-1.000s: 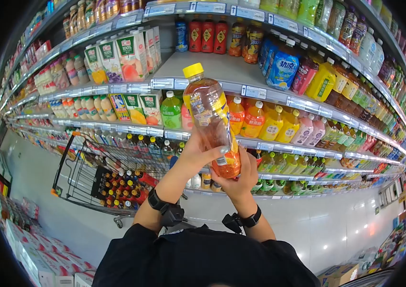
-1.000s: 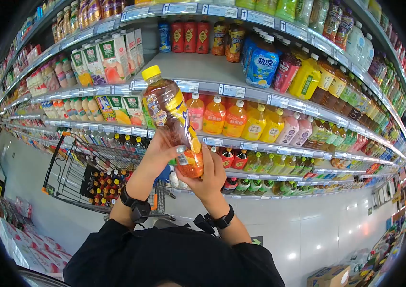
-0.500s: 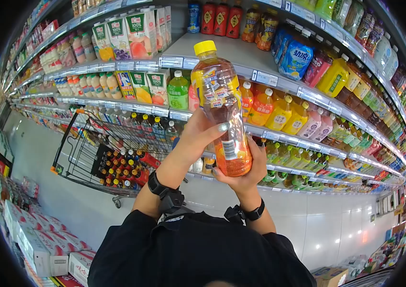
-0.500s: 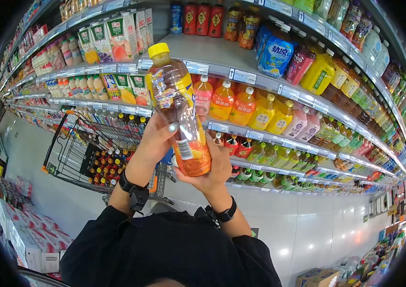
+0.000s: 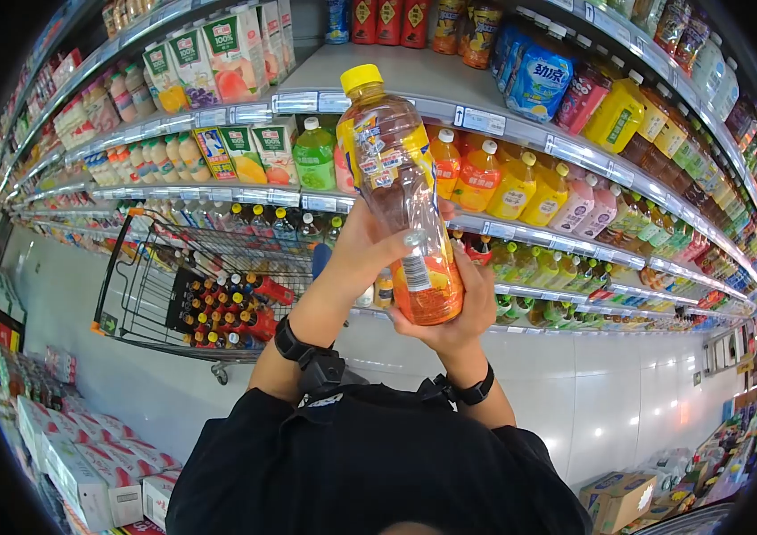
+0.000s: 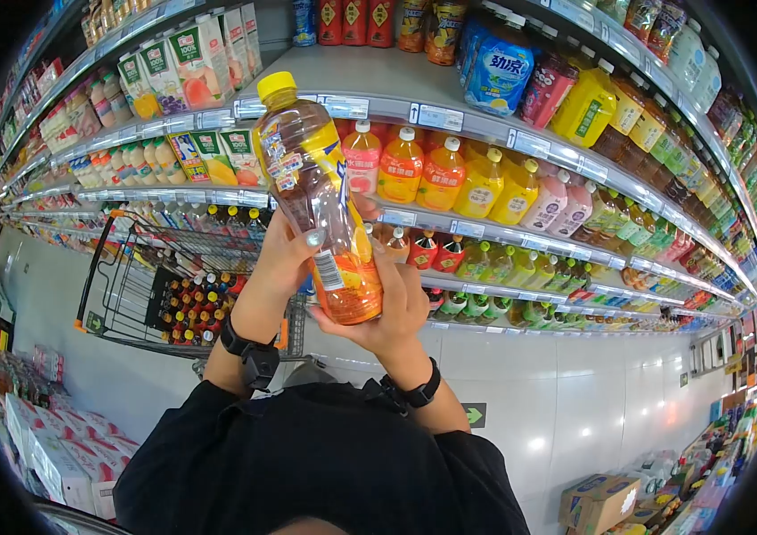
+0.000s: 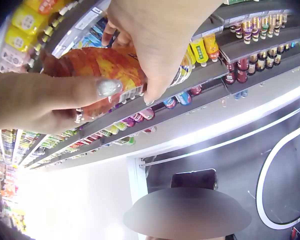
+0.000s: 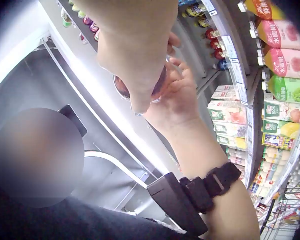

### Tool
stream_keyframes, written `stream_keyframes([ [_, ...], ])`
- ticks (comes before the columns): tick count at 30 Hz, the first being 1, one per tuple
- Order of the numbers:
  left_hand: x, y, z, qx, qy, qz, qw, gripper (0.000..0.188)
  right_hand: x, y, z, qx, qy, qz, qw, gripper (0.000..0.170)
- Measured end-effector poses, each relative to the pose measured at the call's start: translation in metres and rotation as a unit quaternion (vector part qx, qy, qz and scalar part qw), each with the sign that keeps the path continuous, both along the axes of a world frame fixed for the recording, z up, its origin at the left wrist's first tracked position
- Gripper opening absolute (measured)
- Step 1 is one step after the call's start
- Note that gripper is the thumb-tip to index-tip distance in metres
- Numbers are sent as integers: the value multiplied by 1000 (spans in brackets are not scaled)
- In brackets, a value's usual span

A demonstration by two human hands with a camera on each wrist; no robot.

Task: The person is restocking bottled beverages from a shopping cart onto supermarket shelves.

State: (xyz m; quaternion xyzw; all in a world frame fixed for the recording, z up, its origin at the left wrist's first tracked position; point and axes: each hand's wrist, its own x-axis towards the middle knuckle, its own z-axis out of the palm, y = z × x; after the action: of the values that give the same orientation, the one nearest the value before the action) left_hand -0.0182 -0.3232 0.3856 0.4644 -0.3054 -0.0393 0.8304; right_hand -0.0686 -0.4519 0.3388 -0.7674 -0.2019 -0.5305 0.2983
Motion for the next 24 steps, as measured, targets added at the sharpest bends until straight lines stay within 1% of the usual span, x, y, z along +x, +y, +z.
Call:
stream_keyframes([
  [1, 0, 0, 1, 0, -2, 1, 1000, 68, -1, 0, 0, 1, 6, 0, 1000, 88],
  [4, 6, 4, -2, -35, 5, -60, 998, 64, 0, 0, 1, -7, 3, -5, 1000, 89],
  [13, 7, 7, -4, -31, 19, -65, 997, 61, 3, 5, -4, -1, -3, -2, 1000, 91],
  [16, 8, 9, -3, -11, 7, -62, 998, 61, 2, 6, -6, -1, 8, -11, 1000, 92],
  [24, 8, 4, -7, -20, 14, -69, 997, 60, 2, 1, -10, 0, 1, -8, 1000, 94],
])
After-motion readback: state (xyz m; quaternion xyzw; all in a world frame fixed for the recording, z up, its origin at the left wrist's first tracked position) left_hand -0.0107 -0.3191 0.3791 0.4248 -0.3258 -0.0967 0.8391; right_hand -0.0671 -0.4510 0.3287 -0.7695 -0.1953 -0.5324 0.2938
